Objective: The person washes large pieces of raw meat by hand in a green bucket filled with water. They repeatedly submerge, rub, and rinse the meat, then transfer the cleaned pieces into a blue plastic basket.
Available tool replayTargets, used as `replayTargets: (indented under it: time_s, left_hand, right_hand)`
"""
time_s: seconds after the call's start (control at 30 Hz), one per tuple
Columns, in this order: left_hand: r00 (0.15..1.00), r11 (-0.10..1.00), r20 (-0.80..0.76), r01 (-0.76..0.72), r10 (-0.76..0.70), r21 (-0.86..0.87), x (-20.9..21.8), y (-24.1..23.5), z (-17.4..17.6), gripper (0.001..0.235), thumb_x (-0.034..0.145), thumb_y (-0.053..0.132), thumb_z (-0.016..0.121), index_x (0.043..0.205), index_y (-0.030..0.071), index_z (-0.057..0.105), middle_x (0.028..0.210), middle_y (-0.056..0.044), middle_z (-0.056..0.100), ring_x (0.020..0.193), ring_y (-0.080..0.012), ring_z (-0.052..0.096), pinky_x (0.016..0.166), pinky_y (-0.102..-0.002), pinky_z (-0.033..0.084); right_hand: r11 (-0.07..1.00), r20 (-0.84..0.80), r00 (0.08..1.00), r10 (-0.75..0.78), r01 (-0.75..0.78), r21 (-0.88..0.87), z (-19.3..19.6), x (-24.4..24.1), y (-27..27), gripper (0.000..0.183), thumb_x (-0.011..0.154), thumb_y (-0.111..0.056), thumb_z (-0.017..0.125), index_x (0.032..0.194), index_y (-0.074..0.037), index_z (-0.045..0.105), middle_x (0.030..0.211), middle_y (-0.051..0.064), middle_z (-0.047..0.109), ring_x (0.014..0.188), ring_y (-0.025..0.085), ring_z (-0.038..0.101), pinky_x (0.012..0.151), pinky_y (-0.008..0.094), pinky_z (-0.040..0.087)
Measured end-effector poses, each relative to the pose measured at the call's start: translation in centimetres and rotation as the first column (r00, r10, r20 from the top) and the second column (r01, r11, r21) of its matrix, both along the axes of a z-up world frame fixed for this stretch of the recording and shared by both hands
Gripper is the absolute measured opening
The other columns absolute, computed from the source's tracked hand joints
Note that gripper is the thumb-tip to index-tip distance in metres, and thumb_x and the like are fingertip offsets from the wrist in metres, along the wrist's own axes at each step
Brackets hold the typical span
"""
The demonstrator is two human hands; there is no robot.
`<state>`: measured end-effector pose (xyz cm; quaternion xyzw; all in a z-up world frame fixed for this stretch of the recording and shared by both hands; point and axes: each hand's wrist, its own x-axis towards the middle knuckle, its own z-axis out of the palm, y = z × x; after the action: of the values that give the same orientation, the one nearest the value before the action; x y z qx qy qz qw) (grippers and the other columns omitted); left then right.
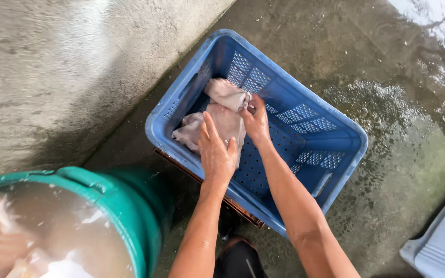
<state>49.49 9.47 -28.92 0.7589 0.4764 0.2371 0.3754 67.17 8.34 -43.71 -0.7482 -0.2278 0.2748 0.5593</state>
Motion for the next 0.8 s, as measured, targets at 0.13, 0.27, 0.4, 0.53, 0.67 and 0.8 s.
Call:
replayTargets:
  time_s: [0.13,0.27,0.4,0.53,0.67,0.8]
  left_hand:
    - [1.0,0.997,0.013,0.015,-0.016,0.071,-1.3,0.0,3.8,0.101,0.086,0.011,0.076,0.161,0.0,0.01,0.154,-0.034,0.035,0.136,-0.0502,0.043,0.111,-0.054,0.039]
    - [1.0,0.978,0.025,-0.011,0.006,0.209,-4.2,-0.7,8.0,0.101,0.084,0.01,0.077,0.16,-0.001,0.012,0.151,-0.033,0.037,0.135,-0.0496,0.045,0.111,-0.054,0.038]
    - [0.997,0.963,0.054,-0.064,0.052,0.263,-9.7,-1.7,11.2,0.1,0.082,0.007,0.078,0.16,-0.001,0.015,0.149,-0.033,0.041,0.132,-0.049,0.046,0.11,-0.054,0.039]
    - [0.982,0.923,0.119,-0.176,0.143,0.342,-16.1,-2.9,13.3,0.101,0.08,0.003,0.078,0.16,-0.001,0.017,0.147,-0.031,0.043,0.133,-0.0484,0.047,0.112,-0.054,0.039]
    - [0.965,0.885,0.126,-0.262,0.231,0.385,-22.5,-3.6,14.6,0.102,0.078,0.0,0.078,0.16,-0.001,0.017,0.146,-0.031,0.045,0.132,-0.0488,0.048,0.112,-0.054,0.039]
    - [0.944,0.857,0.075,-0.324,0.322,0.401,-29.3,-4.8,15.1,0.102,0.079,0.001,0.079,0.16,-0.002,0.017,0.143,-0.03,0.047,0.126,-0.0488,0.05,0.107,-0.055,0.04]
  right_hand:
    - [0.993,-0.022,0.999,0.033,-0.03,0.114,6.7,-2.1,-0.3,0.071,0.091,-0.01,0.07,0.152,-0.005,0.035,0.143,0.021,0.05,0.127,0.03,0.059,0.097,0.041,0.055]
    - [0.963,-0.037,0.986,0.161,-0.148,0.226,12.7,-5.5,-0.5,0.072,0.091,-0.006,0.069,0.154,-0.006,0.034,0.147,0.02,0.049,0.131,0.03,0.057,0.103,0.043,0.055]
    - [0.889,0.05,0.955,0.294,-0.292,0.354,17.3,-10.8,-0.5,0.071,0.092,-0.004,0.07,0.155,-0.007,0.036,0.148,0.021,0.049,0.131,0.031,0.059,0.107,0.043,0.053]
    - [0.818,0.021,0.899,0.437,-0.406,0.407,21.4,-18.4,0.1,0.073,0.091,-0.002,0.072,0.155,-0.009,0.036,0.149,0.02,0.048,0.132,0.031,0.058,0.103,0.042,0.054]
    - [0.765,0.028,0.836,0.548,-0.514,0.388,24.9,-25.4,-0.3,0.072,0.091,-0.003,0.071,0.154,-0.01,0.037,0.148,0.019,0.048,0.131,0.03,0.059,0.101,0.042,0.057]
    - [0.719,0.036,0.777,0.628,-0.598,0.353,26.1,-32.2,-0.7,0.072,0.09,-0.004,0.072,0.153,-0.01,0.038,0.146,0.02,0.05,0.128,0.031,0.06,0.097,0.042,0.058]
